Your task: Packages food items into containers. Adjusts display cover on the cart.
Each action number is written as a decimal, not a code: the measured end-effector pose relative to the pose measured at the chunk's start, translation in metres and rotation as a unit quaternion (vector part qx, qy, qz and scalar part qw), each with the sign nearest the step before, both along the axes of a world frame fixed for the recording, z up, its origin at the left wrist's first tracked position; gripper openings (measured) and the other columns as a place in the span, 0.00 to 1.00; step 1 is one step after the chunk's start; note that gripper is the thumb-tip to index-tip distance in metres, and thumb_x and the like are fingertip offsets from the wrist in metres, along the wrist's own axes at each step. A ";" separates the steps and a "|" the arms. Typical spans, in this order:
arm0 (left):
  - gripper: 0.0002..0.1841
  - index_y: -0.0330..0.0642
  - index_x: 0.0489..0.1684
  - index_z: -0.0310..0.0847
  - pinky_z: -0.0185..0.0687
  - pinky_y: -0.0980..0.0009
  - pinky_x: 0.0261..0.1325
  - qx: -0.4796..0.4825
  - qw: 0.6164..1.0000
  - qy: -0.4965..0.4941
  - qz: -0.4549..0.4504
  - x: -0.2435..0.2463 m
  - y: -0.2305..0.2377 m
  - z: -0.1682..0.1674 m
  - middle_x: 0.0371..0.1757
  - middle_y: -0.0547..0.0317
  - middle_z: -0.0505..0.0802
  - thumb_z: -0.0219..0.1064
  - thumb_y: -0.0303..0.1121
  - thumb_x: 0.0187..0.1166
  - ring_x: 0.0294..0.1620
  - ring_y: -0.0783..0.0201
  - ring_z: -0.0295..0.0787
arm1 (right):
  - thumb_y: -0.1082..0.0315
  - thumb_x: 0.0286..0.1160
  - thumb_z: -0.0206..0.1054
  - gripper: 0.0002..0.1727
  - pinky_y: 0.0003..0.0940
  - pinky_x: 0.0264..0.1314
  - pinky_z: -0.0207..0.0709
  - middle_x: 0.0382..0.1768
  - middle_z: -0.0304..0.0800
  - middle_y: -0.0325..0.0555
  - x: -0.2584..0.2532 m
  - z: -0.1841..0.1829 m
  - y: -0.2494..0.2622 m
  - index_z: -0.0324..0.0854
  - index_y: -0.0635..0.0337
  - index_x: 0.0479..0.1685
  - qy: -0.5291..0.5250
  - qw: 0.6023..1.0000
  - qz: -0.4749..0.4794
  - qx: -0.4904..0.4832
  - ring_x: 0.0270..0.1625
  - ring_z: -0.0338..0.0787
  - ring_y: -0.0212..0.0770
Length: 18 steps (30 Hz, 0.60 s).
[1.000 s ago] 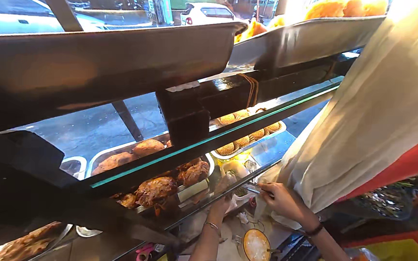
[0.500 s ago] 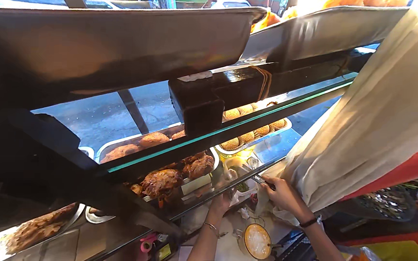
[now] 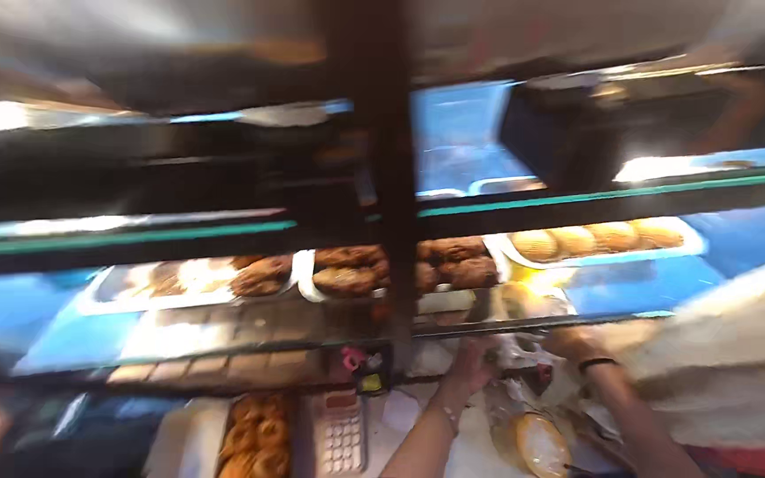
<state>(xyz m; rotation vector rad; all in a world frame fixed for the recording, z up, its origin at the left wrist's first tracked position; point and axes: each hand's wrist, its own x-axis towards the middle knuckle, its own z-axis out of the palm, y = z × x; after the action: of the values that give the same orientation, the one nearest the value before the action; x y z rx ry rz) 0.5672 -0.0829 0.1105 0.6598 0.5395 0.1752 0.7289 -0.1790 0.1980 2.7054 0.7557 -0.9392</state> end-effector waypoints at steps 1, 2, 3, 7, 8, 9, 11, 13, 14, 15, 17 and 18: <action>0.16 0.37 0.66 0.74 0.86 0.65 0.53 0.005 1.000 -0.006 0.011 -0.002 -0.002 -0.001 0.50 0.55 0.89 0.63 0.25 0.82 0.47 0.66 0.87 | 0.53 0.76 0.72 0.26 0.74 0.71 0.70 0.59 0.88 0.71 0.009 -0.021 0.002 0.87 0.69 0.59 0.003 0.999 0.029 0.027 0.66 0.85 0.71; 0.15 0.37 0.64 0.76 0.86 0.65 0.52 0.014 1.000 -0.008 0.022 -0.003 -0.001 -0.001 0.48 0.56 0.89 0.65 0.24 0.80 0.45 0.66 0.87 | 0.54 0.74 0.74 0.26 0.73 0.67 0.73 0.55 0.89 0.72 0.016 -0.039 0.005 0.87 0.70 0.57 0.007 0.997 0.054 0.048 0.60 0.88 0.70; 0.14 0.36 0.61 0.77 0.86 0.66 0.51 0.024 0.999 -0.010 0.029 -0.004 0.000 -0.002 0.46 0.56 0.90 0.67 0.24 0.79 0.44 0.67 0.87 | 0.55 0.74 0.74 0.25 0.68 0.63 0.76 0.52 0.90 0.72 0.021 -0.052 0.009 0.86 0.71 0.56 0.020 0.996 0.072 0.056 0.55 0.89 0.68; 0.12 0.30 0.59 0.81 0.85 0.66 0.57 0.055 0.997 -0.041 0.028 -0.012 0.004 -0.002 0.50 0.53 0.92 0.66 0.23 0.81 0.47 0.67 0.88 | 0.65 0.89 0.59 0.22 0.56 0.72 0.72 0.66 0.83 0.71 -0.016 -0.002 0.031 0.77 0.74 0.71 0.066 0.997 0.032 -0.033 0.64 0.85 0.60; 0.11 0.30 0.58 0.82 0.86 0.66 0.57 0.053 0.997 -0.039 0.029 -0.016 0.006 0.000 0.49 0.54 0.92 0.65 0.22 0.81 0.47 0.67 0.89 | 0.65 0.90 0.58 0.21 0.56 0.70 0.74 0.64 0.85 0.71 -0.013 -0.002 0.023 0.78 0.74 0.70 0.063 0.998 0.029 -0.009 0.61 0.87 0.60; 0.11 0.31 0.56 0.83 0.86 0.67 0.54 0.050 0.998 -0.028 0.032 -0.019 0.009 0.002 0.47 0.55 0.92 0.64 0.21 0.80 0.45 0.68 0.89 | 0.64 0.90 0.58 0.20 0.56 0.59 0.79 0.55 0.88 0.71 0.005 -0.015 0.008 0.81 0.74 0.65 0.074 0.995 0.057 0.040 0.51 0.89 0.59; 0.11 0.33 0.58 0.81 0.85 0.68 0.50 0.039 0.999 0.008 0.019 -0.026 0.013 0.014 0.46 0.56 0.92 0.63 0.22 0.81 0.43 0.68 0.88 | 0.61 0.88 0.62 0.19 0.59 0.54 0.80 0.47 0.90 0.67 0.026 -0.025 -0.011 0.85 0.71 0.60 0.086 0.992 0.025 0.092 0.44 0.90 0.58; 0.10 0.37 0.58 0.80 0.85 0.69 0.51 0.037 0.999 0.027 -0.001 -0.033 0.013 0.029 0.45 0.58 0.90 0.59 0.27 0.85 0.43 0.68 0.87 | 0.58 0.84 0.67 0.18 0.63 0.57 0.81 0.44 0.93 0.62 0.027 -0.012 -0.030 0.90 0.64 0.56 0.053 0.993 -0.025 0.102 0.44 0.92 0.59; 0.12 0.36 0.61 0.77 0.84 0.67 0.53 0.029 0.999 0.022 -0.003 -0.034 0.012 0.029 0.47 0.56 0.88 0.53 0.29 0.89 0.46 0.67 0.85 | 0.56 0.84 0.68 0.18 0.62 0.56 0.81 0.43 0.94 0.60 0.024 -0.002 -0.039 0.91 0.61 0.55 0.045 0.992 -0.046 0.106 0.43 0.92 0.58; 0.16 0.37 0.63 0.75 0.85 0.65 0.52 0.005 1.000 0.022 0.013 -0.031 0.010 0.024 0.47 0.55 0.88 0.46 0.34 0.92 0.46 0.65 0.86 | 0.57 0.84 0.67 0.17 0.59 0.53 0.82 0.42 0.94 0.59 0.023 0.005 -0.048 0.91 0.60 0.56 0.050 0.989 -0.064 0.122 0.40 0.91 0.55; 0.24 0.39 0.63 0.73 0.86 0.61 0.47 -0.051 0.997 0.032 0.056 -0.021 0.006 0.014 0.45 0.53 0.89 0.34 0.44 0.94 0.44 0.61 0.87 | 0.59 0.85 0.66 0.17 0.53 0.49 0.84 0.42 0.94 0.57 0.024 0.010 -0.066 0.90 0.59 0.61 0.066 0.981 -0.091 0.157 0.37 0.91 0.51; 0.27 0.40 0.60 0.73 0.86 0.59 0.45 -0.076 0.994 0.035 0.072 -0.017 0.005 0.013 0.43 0.53 0.89 0.30 0.48 0.94 0.42 0.60 0.88 | 0.60 0.86 0.65 0.16 0.52 0.49 0.83 0.42 0.94 0.56 0.022 0.013 -0.073 0.89 0.58 0.62 0.074 0.977 -0.101 0.171 0.37 0.91 0.50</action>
<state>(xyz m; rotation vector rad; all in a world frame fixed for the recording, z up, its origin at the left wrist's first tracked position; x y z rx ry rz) 0.5506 -0.0782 0.1235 0.4792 0.6614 0.2447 0.7508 -0.2523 0.2111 3.0855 0.7385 -1.1614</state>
